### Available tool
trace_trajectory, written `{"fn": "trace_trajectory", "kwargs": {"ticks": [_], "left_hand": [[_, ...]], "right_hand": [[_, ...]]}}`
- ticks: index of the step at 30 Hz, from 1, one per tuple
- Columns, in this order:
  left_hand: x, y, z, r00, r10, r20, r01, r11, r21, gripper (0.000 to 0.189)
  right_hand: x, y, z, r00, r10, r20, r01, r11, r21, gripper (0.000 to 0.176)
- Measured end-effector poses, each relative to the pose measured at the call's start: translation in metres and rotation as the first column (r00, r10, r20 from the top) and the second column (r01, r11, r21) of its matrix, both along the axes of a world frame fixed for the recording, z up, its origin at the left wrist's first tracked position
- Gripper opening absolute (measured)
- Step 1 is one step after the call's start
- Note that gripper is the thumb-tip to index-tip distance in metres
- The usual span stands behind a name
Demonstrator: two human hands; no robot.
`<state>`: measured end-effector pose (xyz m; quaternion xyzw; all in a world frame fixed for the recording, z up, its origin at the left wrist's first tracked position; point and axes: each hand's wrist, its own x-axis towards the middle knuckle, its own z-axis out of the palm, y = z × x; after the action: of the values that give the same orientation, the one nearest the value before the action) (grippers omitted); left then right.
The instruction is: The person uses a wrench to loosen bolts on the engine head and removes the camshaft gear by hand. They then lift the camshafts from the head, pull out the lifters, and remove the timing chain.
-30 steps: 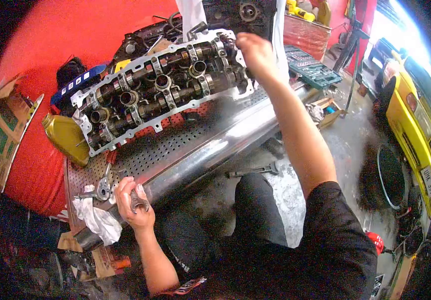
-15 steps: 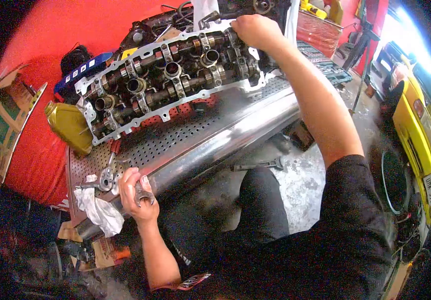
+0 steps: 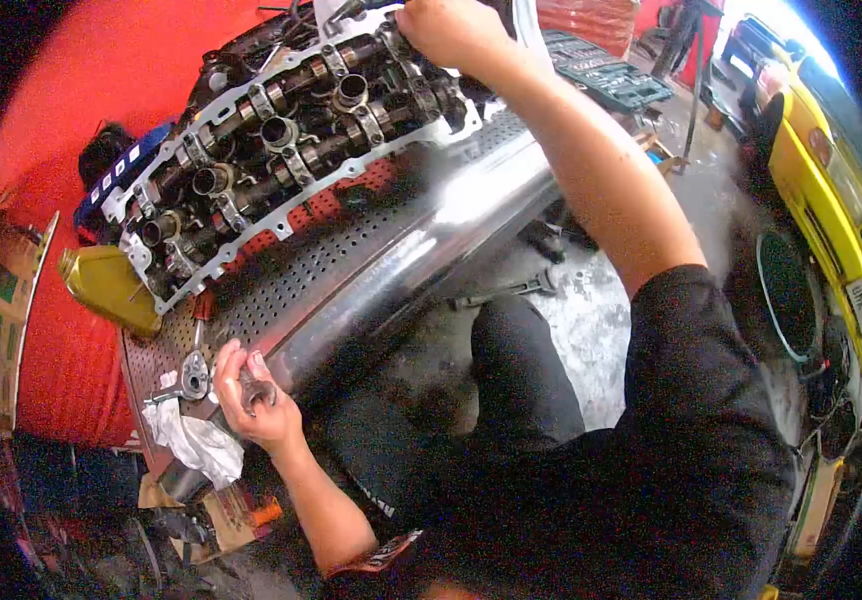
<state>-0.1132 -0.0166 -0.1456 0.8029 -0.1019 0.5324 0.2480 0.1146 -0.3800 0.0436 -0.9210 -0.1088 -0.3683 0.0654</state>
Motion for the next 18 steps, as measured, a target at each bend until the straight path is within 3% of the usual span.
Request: {"fn": "trace_trajectory", "kwargs": {"ticks": [3, 4, 5, 7, 8, 9, 11, 12, 13, 15, 16, 17, 18], "left_hand": [[0.007, 0.001, -0.005, 0.998, 0.018, -0.063, -0.023, 0.997, -0.077, 0.026], [0.007, 0.003, -0.001, 0.986, 0.007, -0.165, -0.018, 0.998, -0.063, 0.037], [0.009, 0.003, 0.005, 0.972, 0.042, -0.232, -0.036, 0.999, 0.029, 0.039], [0.01, 0.002, 0.021, 0.924, 0.127, -0.36, -0.044, 0.973, 0.228, 0.043], [0.014, 0.004, 0.021, 0.902, 0.152, -0.404, -0.036, 0.959, 0.282, 0.056], [0.013, 0.002, 0.03, 0.86, 0.134, -0.492, -0.018, 0.972, 0.234, 0.059], [0.012, -0.003, 0.05, 0.76, 0.091, -0.643, -0.012, 0.992, 0.126, 0.066], [0.014, 0.001, 0.054, 0.702, -0.047, -0.711, 0.032, 0.999, -0.034, 0.069], [0.016, 0.008, 0.054, 0.682, -0.083, -0.726, 0.056, 0.997, -0.061, 0.068], [0.017, 0.019, 0.052, 0.647, -0.15, -0.748, 0.094, 0.989, -0.117, 0.065], [0.014, 0.013, 0.055, 0.685, -0.121, -0.718, 0.05, 0.992, -0.12, 0.063], [0.014, 0.002, 0.062, 0.748, -0.05, -0.662, 0.036, 0.999, -0.035, 0.059], [0.016, -0.012, 0.069, 0.803, 0.016, -0.596, 0.016, 0.999, 0.048, 0.055]], "right_hand": [[-0.042, 0.002, -0.016, 0.994, 0.0, -0.112, 0.011, 0.996, 0.09, 0.044], [-0.042, -0.005, -0.02, 0.997, 0.008, -0.074, 0.005, 0.986, 0.168, 0.044], [-0.039, -0.011, -0.023, 0.999, 0.014, -0.031, -0.006, 0.97, 0.244, 0.045], [-0.017, -0.016, -0.015, 0.957, 0.072, 0.282, -0.125, 0.977, 0.172, 0.045], [-0.013, -0.015, -0.008, 0.97, 0.063, 0.234, -0.094, 0.988, 0.123, 0.041], [-0.014, -0.016, -0.002, 0.991, 0.119, 0.062, -0.118, 0.993, -0.018, 0.044], [-0.007, -0.001, -0.004, 0.996, 0.07, -0.049, -0.062, 0.987, 0.148, 0.042], [0.016, -0.01, -0.022, 0.995, 0.049, 0.083, -0.053, 0.998, 0.042, 0.042], [0.01, -0.009, -0.028, 0.988, 0.115, 0.103, -0.126, 0.986, 0.108, 0.037], [-0.02, -0.014, -0.05, 0.991, 0.137, 0.011, -0.137, 0.984, 0.11, 0.036], [-0.036, -0.017, -0.065, 0.98, 0.193, 0.05, -0.199, 0.96, 0.196, 0.038], [-0.053, -0.019, -0.07, 0.985, 0.173, 0.022, -0.167, 0.905, 0.391, 0.04], [-0.051, -0.024, -0.09, 0.967, 0.178, 0.184, -0.254, 0.762, 0.596, 0.036]]}}
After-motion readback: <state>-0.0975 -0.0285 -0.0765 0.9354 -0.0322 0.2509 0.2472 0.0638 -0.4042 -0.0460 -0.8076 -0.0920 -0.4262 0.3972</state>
